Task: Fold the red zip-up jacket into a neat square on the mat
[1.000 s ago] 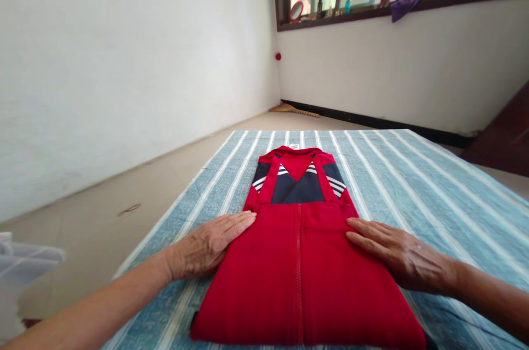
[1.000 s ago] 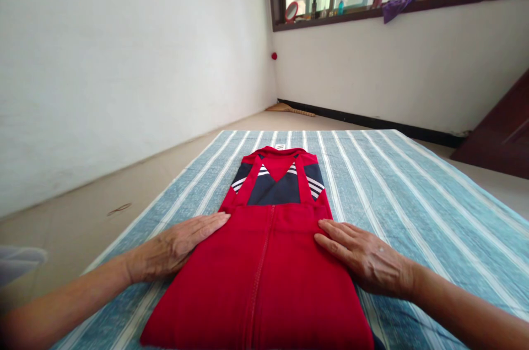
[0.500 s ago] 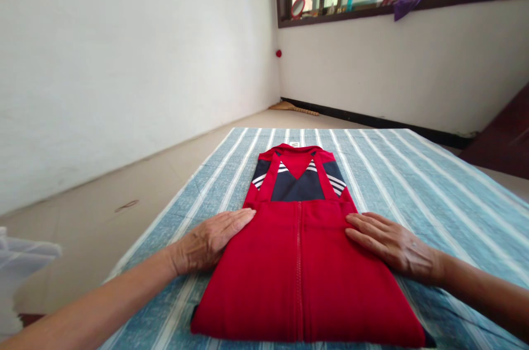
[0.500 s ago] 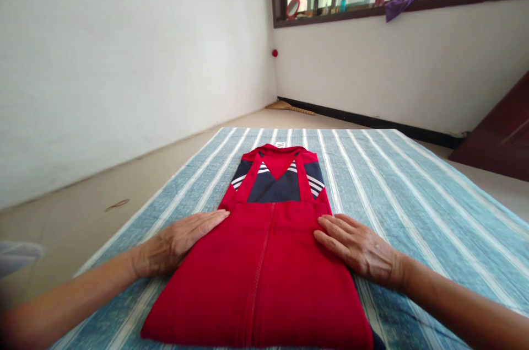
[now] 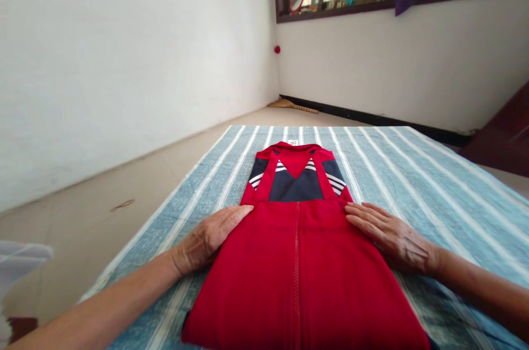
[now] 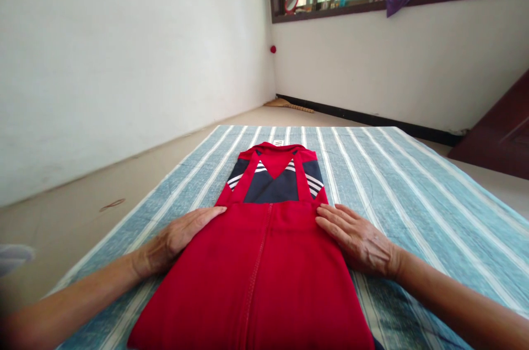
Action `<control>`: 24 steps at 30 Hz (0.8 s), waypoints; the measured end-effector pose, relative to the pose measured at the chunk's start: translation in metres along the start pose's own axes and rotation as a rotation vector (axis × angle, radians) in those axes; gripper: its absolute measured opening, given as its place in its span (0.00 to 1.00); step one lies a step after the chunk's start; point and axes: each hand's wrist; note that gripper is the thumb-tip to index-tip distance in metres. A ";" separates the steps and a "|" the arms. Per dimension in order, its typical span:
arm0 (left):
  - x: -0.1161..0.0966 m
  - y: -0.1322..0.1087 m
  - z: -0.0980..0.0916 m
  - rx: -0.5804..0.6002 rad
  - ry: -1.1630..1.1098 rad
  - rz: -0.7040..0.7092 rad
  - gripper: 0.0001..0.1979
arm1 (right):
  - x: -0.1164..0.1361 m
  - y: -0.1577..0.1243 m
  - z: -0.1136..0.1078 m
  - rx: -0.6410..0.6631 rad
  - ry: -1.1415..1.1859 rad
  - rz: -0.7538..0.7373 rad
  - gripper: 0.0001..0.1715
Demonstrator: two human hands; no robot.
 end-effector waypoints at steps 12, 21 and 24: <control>0.006 0.007 -0.007 0.140 -0.251 -0.174 0.16 | 0.001 0.016 -0.012 0.043 0.189 0.035 0.20; -0.007 0.005 -0.026 0.149 -0.343 -0.182 0.18 | 0.008 0.018 -0.037 0.084 0.431 0.115 0.18; -0.018 0.000 -0.032 0.183 -0.361 -0.195 0.19 | 0.018 0.017 -0.050 0.086 0.516 0.142 0.19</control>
Point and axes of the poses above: each hand's wrist, its own y-axis towards the middle knuckle, its own z-axis out of the palm, x = y × z
